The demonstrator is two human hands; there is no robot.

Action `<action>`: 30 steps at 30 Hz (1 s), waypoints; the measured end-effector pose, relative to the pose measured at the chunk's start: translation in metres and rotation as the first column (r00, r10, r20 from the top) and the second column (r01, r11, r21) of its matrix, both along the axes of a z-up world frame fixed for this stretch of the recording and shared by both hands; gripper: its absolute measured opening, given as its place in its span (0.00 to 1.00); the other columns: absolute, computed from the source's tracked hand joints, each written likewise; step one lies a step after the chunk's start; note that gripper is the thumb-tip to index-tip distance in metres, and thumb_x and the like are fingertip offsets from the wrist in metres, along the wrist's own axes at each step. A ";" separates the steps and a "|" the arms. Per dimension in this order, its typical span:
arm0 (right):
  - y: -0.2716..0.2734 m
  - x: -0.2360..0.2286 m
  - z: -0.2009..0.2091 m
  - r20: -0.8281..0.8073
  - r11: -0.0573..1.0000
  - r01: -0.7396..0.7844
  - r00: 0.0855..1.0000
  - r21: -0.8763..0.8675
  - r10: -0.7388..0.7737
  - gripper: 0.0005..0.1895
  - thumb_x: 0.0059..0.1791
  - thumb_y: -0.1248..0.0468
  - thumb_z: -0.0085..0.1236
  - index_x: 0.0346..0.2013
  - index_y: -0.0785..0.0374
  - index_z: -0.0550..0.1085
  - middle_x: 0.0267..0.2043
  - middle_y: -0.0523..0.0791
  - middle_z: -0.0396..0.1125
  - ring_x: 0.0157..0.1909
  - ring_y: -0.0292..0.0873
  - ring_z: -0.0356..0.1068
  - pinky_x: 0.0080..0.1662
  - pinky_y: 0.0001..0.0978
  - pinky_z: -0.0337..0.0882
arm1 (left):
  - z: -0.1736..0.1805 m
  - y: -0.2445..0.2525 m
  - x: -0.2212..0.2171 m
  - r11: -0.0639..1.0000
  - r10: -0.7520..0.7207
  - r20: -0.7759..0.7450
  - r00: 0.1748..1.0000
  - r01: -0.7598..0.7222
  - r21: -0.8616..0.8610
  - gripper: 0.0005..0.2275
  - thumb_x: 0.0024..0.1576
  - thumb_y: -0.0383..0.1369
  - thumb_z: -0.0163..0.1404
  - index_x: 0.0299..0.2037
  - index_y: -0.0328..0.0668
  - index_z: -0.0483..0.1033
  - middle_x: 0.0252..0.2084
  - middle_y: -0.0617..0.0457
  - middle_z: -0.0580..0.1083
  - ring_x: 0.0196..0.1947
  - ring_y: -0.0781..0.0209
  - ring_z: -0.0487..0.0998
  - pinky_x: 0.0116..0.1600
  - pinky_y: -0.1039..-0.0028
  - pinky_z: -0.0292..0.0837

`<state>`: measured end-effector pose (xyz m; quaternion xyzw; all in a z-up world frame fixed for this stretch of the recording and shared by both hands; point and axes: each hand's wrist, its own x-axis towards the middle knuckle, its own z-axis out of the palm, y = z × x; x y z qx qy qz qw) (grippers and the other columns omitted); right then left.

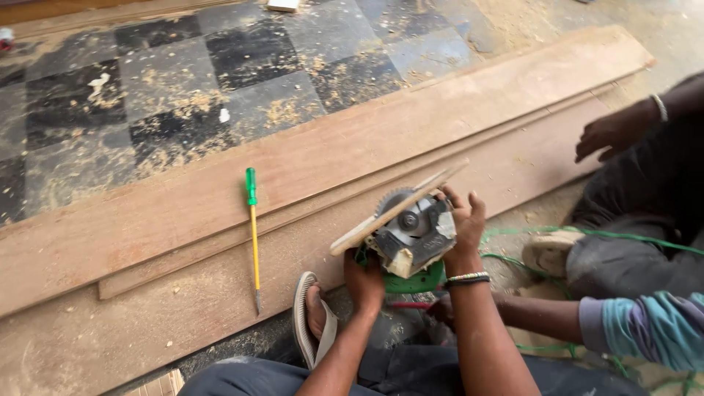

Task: The recorder is assembling and repairing a circular saw, attaching the base plate and adjusting internal components with tools.

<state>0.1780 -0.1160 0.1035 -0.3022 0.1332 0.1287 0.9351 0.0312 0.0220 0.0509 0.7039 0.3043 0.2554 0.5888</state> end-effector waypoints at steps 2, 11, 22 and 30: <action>-0.004 0.002 -0.012 0.085 0.992 -0.119 0.990 0.034 0.115 0.33 0.54 0.40 0.44 0.57 0.64 0.69 0.49 0.48 0.69 0.51 0.48 0.69 0.55 0.42 0.72 | -0.002 0.004 0.000 1.000 0.001 0.025 1.000 -0.001 -0.010 0.16 0.57 0.24 0.50 0.56 0.28 0.70 0.50 0.34 0.77 0.52 0.41 0.79 0.57 0.60 0.71; 0.004 -0.011 0.015 0.138 0.983 -0.119 0.985 0.140 0.100 0.36 0.52 0.36 0.47 0.54 0.67 0.70 0.50 0.50 0.69 0.52 0.48 0.70 0.57 0.40 0.72 | 0.023 0.006 -0.001 0.998 -0.033 -0.040 0.999 0.031 -0.048 0.16 0.55 0.22 0.49 0.54 0.29 0.72 0.47 0.37 0.79 0.47 0.46 0.83 0.53 0.62 0.74; -0.002 0.009 -0.028 0.002 0.996 0.070 0.998 0.052 -0.071 0.32 0.55 0.44 0.33 0.49 0.71 0.73 0.44 0.54 0.72 0.48 0.51 0.70 0.55 0.42 0.72 | 0.019 -0.001 -0.001 0.999 0.036 -0.055 0.998 -0.037 -0.007 0.14 0.58 0.24 0.48 0.54 0.30 0.71 0.47 0.37 0.79 0.47 0.45 0.82 0.53 0.60 0.74; -0.026 0.022 -0.050 0.010 0.999 -0.005 1.000 0.054 0.004 0.36 0.57 0.43 0.31 0.57 0.72 0.71 0.50 0.54 0.72 0.52 0.51 0.71 0.60 0.43 0.71 | 0.012 -0.017 -0.003 0.997 0.072 -0.003 0.997 -0.071 0.036 0.17 0.58 0.26 0.50 0.57 0.30 0.69 0.52 0.35 0.77 0.54 0.40 0.78 0.58 0.58 0.70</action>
